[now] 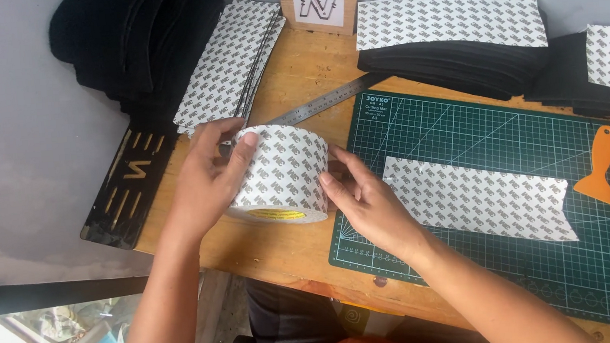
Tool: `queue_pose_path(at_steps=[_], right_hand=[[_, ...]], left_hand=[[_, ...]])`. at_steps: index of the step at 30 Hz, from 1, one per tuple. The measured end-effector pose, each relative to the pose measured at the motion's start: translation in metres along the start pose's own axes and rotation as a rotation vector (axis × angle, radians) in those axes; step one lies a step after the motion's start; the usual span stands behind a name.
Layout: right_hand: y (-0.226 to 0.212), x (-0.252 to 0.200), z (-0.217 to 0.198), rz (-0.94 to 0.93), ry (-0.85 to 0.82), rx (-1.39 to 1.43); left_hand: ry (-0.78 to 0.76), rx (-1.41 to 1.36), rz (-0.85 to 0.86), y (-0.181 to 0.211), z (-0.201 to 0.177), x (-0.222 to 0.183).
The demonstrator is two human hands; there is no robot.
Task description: Unrolling a roll of patterned stickers and peeling off the protective backing
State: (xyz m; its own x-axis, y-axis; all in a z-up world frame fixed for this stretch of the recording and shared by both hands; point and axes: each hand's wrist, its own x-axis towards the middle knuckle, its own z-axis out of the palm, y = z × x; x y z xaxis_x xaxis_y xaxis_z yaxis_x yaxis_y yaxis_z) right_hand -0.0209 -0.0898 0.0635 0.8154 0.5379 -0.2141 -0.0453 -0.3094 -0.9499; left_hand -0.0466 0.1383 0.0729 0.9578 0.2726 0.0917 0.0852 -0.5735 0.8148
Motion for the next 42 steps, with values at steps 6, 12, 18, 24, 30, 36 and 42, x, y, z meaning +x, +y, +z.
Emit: queue_pose_path(at_steps=[6, 12, 18, 24, 30, 36, 42], right_hand=[[0.002, 0.004, -0.005, -0.098, 0.036, 0.007], [-0.004, 0.001, -0.006, -0.080, -0.002, -0.042], [-0.007, -0.007, -0.014, 0.003, 0.080, -0.007], [-0.015, -0.018, -0.033, 0.021, 0.043, -0.251], [-0.006, -0.013, -0.031, 0.047, 0.078, -0.076], [0.026, 0.001, -0.021, 0.075, 0.039, 0.033], [-0.005, -0.008, -0.025, 0.113, 0.144, -0.261]], left_hand=[[-0.080, -0.105, 0.022, 0.038, -0.007, -0.028], [-0.130, -0.167, -0.130, 0.037, 0.003, -0.041], [-0.142, -0.189, -0.140, 0.024, 0.011, -0.046], [-0.162, -0.297, -0.069, 0.022, 0.026, -0.057], [-0.057, -0.338, 0.133, 0.012, 0.041, -0.074], [0.025, -0.216, 0.328, 0.003, 0.046, -0.086], [0.062, -0.261, 0.380, 0.002, 0.044, -0.085]])
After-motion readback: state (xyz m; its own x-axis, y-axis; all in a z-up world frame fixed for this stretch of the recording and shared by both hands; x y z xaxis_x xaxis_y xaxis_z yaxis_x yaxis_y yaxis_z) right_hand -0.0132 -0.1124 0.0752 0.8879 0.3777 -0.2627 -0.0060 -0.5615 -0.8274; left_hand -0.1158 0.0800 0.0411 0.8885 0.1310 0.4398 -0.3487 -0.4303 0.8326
